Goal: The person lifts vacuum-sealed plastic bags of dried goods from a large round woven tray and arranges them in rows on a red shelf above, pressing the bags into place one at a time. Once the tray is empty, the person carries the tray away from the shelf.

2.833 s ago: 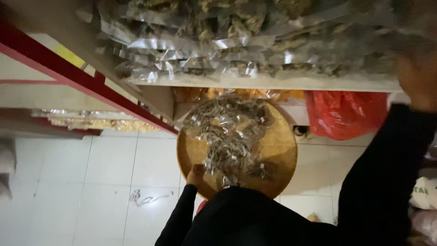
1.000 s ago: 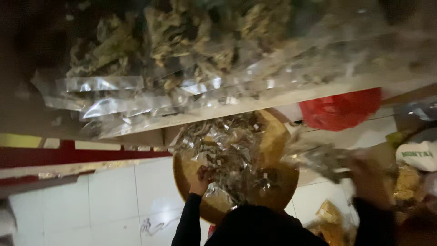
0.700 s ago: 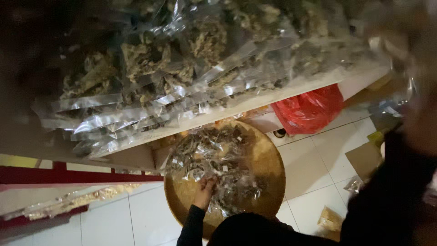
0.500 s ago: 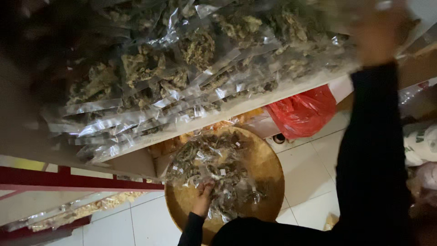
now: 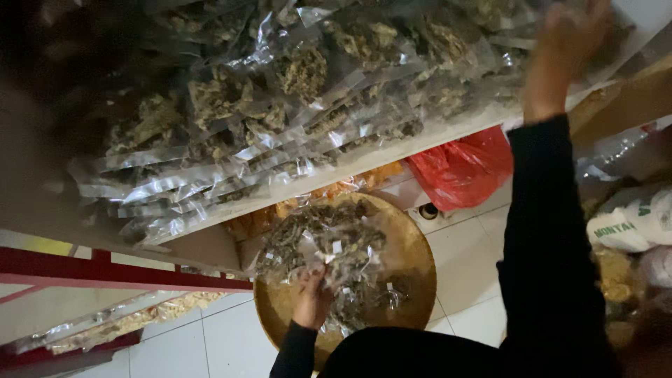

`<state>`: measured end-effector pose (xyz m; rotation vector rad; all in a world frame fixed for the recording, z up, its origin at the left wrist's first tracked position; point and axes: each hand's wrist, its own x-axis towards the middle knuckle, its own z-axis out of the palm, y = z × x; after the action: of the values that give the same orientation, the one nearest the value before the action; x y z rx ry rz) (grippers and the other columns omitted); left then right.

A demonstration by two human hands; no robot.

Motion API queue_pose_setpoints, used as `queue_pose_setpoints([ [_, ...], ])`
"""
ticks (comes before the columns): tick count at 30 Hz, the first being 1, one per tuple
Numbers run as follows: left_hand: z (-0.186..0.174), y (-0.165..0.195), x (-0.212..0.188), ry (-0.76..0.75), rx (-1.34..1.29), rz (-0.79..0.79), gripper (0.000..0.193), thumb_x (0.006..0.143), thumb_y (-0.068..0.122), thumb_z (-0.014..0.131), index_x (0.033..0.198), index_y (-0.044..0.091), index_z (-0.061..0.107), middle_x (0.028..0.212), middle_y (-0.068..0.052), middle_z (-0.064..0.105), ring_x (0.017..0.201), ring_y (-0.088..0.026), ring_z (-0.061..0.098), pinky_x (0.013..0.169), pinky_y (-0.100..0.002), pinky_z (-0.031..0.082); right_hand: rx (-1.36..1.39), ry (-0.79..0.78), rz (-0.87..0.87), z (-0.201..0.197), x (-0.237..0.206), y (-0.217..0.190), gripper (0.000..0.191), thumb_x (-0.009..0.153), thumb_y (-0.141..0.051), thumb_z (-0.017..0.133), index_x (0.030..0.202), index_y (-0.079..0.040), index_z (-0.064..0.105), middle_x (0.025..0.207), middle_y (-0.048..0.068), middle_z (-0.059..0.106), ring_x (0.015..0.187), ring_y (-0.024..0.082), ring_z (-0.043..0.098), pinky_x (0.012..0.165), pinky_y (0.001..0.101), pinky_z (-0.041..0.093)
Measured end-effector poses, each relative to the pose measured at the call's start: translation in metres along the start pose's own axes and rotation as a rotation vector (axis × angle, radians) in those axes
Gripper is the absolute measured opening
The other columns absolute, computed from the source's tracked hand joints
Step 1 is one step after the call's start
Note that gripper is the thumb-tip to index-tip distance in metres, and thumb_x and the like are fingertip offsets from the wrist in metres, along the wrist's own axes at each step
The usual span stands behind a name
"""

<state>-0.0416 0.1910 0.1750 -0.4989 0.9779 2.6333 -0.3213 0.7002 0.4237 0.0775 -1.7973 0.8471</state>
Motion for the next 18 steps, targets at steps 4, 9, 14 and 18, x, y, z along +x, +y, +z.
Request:
queue_pose_setpoints([
  [4,0.073,-0.001,-0.002,-0.105,-0.034,0.135,0.02,0.096,0.019,0.064,0.114,0.011,0.061,0.11,-0.002,0.067,0.108,-0.02,0.064,0.096,-0.054,0.055,0.729,-0.094,0.506,-0.032,-0.11,-0.119,0.053,0.119,-0.025,0.053,0.166,-0.012,0.032,0.142,0.008,0.045,0.114,0.017,0.044,0.097,0.0333,0.036],
  [9,0.136,0.019,0.017,-0.266,0.363,0.188,0.016,0.101,0.014,0.059,0.113,0.004,0.063,0.108,-0.003,0.07,0.103,-0.015,0.068,0.095,-0.037,0.054,1.446,-0.516,1.127,-0.084,-0.221,-0.205,0.088,0.086,-0.056,0.06,0.158,-0.022,0.023,0.156,0.006,0.047,0.139,0.022,0.052,0.111,0.0491,0.044],
  [14,0.181,0.058,0.027,-0.693,0.943,0.191,0.015,0.109,0.015,0.064,0.113,0.001,0.065,0.096,-0.003,0.066,0.086,-0.013,0.061,0.077,-0.034,0.056,0.99,-0.833,1.079,-0.149,-0.177,-0.187,0.077,0.092,-0.023,0.069,0.16,-0.007,0.036,0.133,0.015,0.064,0.116,0.024,0.064,0.09,0.0408,0.054],
  [18,0.237,0.055,0.022,-0.697,1.024,0.374,0.026,0.104,0.016,0.065,0.126,0.002,0.066,0.104,-0.006,0.07,0.093,-0.015,0.066,0.086,-0.036,0.057,0.764,-0.69,1.044,-0.17,-0.173,-0.183,0.075,0.075,0.003,0.073,0.143,-0.01,0.045,0.121,0.011,0.063,0.106,0.024,0.064,0.083,0.0379,0.055],
])
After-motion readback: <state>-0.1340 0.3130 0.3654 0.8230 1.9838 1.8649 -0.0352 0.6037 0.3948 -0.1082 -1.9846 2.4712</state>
